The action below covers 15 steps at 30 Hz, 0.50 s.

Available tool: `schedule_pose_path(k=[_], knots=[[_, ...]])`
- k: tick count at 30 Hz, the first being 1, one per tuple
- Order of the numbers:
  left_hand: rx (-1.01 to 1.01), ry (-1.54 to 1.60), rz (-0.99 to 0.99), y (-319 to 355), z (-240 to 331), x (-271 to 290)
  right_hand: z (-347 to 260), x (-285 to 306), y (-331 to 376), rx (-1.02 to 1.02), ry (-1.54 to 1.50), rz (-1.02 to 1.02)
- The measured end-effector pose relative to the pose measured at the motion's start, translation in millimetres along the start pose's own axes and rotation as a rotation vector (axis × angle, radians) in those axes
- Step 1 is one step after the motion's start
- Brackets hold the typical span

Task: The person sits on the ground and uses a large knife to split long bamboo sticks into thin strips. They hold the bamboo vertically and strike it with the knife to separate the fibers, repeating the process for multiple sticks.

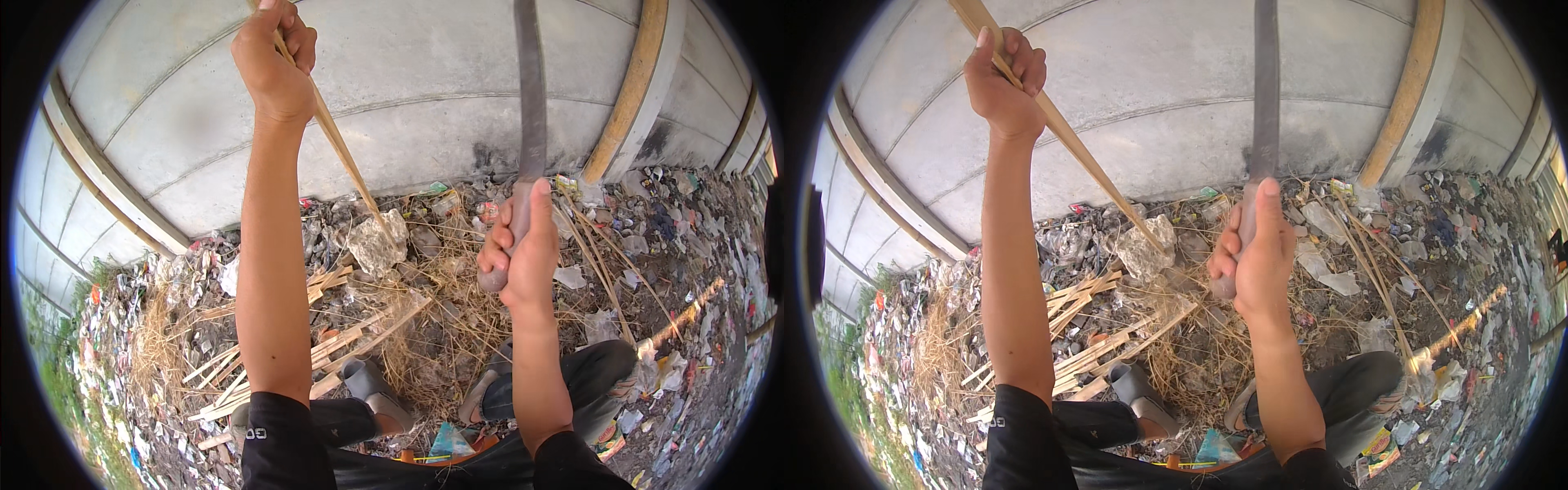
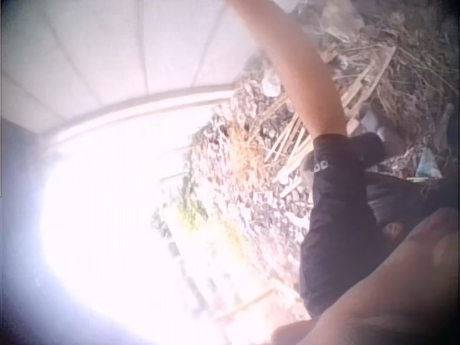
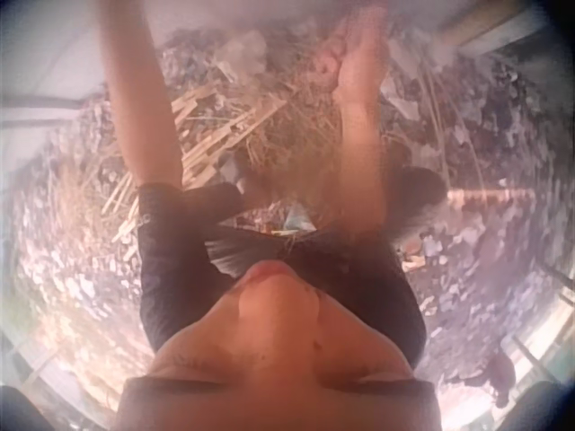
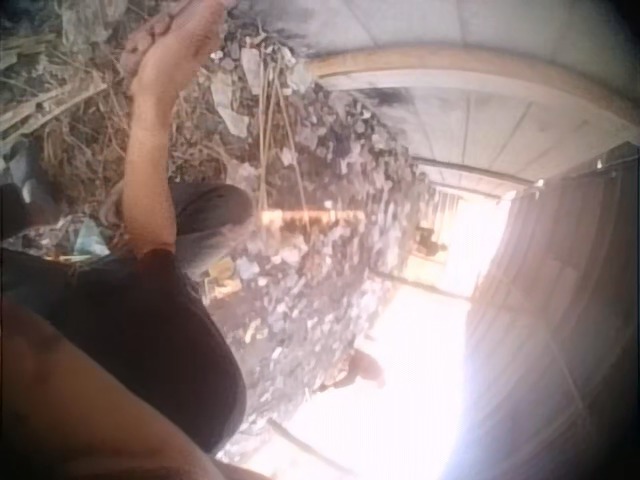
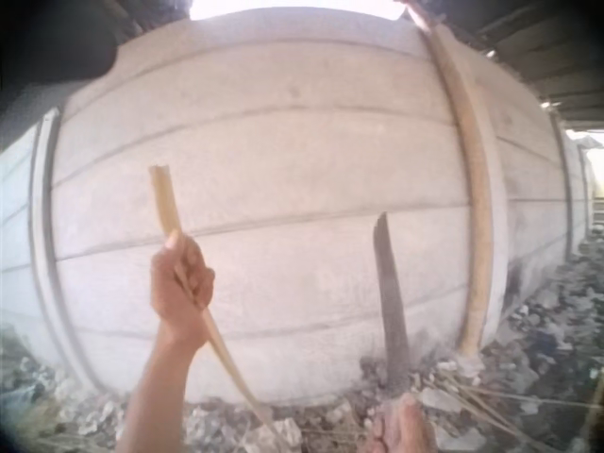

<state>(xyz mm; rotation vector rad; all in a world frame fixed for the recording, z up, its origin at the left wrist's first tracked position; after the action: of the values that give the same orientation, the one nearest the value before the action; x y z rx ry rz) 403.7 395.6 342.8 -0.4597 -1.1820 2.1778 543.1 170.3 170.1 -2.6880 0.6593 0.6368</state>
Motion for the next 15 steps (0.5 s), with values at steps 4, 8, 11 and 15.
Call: schedule_pose_path(k=[4, 8, 11, 15], knots=[[0.005, 0.008, 0.002, 2.9, -1.3, -7.8, -63.4, -38.3, -0.1, 0.548, -0.118, 0.055], [0.006, -0.010, -0.025, -0.5, -9.1, -27.0, 94.0, -31.0, 37.4, 0.445, -0.035, 0.015], [0.012, -0.128, 0.030, -1.2, 5.7, -23.1, 203.7, 18.9, 76.3, -0.577, -0.070, -0.046], [-0.026, -0.107, 0.055, 12.7, -0.2, 8.1, 95.4, 21.8, 24.4, -0.351, -0.114, 0.154]])
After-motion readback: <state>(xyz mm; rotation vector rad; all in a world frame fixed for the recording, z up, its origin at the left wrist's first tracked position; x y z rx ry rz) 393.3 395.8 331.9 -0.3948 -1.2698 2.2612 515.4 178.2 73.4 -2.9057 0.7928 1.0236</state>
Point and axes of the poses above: each hand's wrist, its own y-axis away from the middle knuckle, its own x-axis out of the back of the hand, z = x × y, the point moved 2 cm from there along -y, towards the middle knuckle, and after that the axes turned 15 degrees about -z, right-handed, at the moved point
